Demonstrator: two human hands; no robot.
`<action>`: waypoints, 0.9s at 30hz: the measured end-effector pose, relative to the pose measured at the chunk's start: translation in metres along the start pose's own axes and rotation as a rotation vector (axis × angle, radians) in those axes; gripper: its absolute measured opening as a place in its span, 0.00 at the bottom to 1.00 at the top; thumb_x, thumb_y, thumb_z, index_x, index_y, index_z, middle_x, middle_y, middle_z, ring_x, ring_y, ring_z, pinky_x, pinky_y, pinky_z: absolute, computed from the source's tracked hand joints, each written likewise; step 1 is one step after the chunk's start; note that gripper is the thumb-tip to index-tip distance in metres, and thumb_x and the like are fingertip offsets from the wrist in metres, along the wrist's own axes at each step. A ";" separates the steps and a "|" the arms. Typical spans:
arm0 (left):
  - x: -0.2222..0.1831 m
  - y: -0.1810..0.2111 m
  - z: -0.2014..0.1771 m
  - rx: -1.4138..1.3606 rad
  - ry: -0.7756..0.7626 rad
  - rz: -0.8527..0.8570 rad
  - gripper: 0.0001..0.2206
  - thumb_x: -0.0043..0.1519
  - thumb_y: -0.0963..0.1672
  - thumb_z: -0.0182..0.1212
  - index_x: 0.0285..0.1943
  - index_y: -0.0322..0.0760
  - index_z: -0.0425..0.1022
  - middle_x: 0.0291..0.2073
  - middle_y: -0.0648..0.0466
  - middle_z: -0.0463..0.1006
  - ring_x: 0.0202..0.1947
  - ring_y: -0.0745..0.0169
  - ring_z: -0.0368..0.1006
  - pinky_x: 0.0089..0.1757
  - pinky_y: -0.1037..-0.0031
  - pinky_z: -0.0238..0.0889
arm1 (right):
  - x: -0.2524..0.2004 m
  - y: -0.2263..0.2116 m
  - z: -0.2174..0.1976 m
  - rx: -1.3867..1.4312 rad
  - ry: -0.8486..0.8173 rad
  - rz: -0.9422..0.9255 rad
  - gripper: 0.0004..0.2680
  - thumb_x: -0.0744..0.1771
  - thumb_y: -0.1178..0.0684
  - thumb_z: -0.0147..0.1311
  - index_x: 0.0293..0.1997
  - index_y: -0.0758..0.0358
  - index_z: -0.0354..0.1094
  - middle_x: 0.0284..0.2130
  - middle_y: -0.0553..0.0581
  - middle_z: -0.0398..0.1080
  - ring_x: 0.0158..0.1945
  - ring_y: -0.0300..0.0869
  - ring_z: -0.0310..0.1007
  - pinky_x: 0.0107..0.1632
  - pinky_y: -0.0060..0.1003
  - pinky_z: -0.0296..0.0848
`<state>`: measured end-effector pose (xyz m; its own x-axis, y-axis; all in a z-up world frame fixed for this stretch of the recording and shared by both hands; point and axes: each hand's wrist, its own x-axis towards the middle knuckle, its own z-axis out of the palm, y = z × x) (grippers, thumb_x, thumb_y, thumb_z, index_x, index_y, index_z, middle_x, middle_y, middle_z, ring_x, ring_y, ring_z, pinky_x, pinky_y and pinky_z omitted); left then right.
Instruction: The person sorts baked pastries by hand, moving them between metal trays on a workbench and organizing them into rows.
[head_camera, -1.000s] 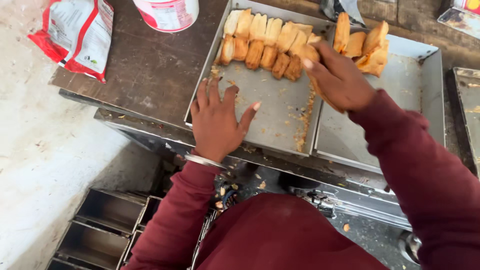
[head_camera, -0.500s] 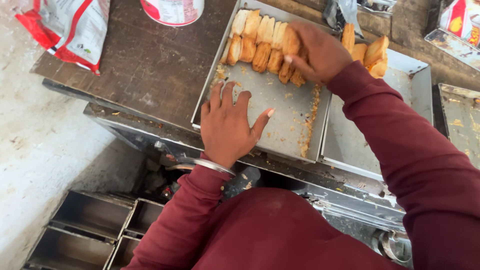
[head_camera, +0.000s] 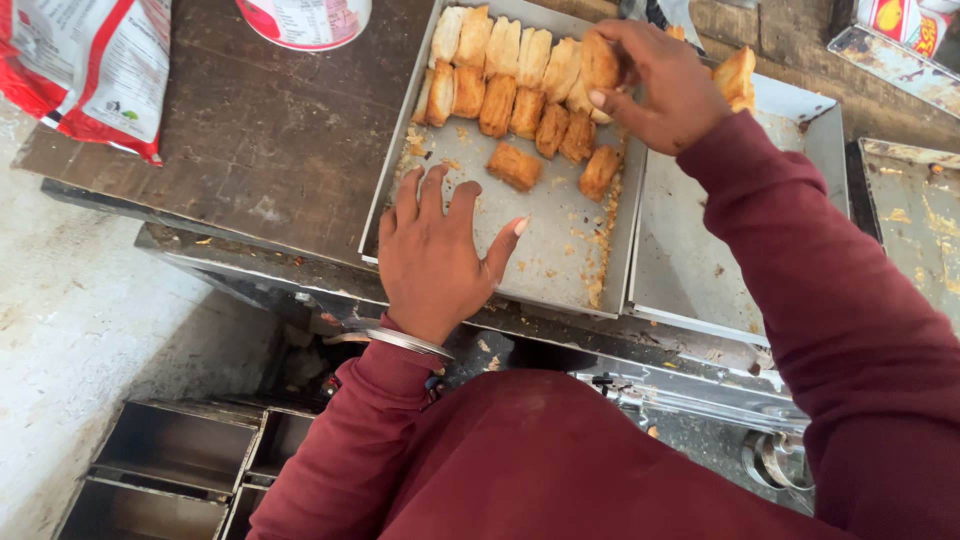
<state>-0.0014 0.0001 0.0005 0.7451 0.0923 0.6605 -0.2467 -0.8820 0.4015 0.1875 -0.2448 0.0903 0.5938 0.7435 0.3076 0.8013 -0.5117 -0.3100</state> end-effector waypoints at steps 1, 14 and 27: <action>0.000 0.000 0.000 0.001 0.004 0.000 0.25 0.65 0.58 0.61 0.52 0.35 0.79 0.58 0.40 0.75 0.62 0.36 0.66 0.50 0.51 0.63 | -0.001 0.000 -0.003 -0.001 0.001 -0.003 0.20 0.71 0.48 0.56 0.68 0.69 0.59 0.51 0.67 0.67 0.46 0.53 0.71 0.51 0.44 0.72; 0.003 0.003 -0.002 0.002 -0.002 -0.001 0.22 0.62 0.56 0.64 0.53 0.37 0.78 0.57 0.42 0.75 0.62 0.37 0.67 0.49 0.52 0.64 | -0.048 -0.060 0.020 -0.499 -0.344 0.136 0.23 0.60 0.34 0.57 0.51 0.62 0.72 0.40 0.61 0.71 0.47 0.53 0.71 0.49 0.54 0.65; 0.004 0.003 -0.002 -0.022 -0.042 -0.023 0.22 0.62 0.56 0.63 0.54 0.39 0.77 0.59 0.43 0.75 0.63 0.38 0.67 0.51 0.52 0.65 | -0.015 -0.049 -0.009 -0.448 -0.172 0.199 0.22 0.63 0.38 0.60 0.56 0.63 0.71 0.43 0.62 0.72 0.47 0.55 0.72 0.50 0.52 0.69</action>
<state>-0.0006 -0.0008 0.0056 0.7759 0.0929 0.6240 -0.2419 -0.8697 0.4303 0.1399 -0.2348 0.1086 0.7476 0.6537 0.1175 0.6490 -0.7566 0.0796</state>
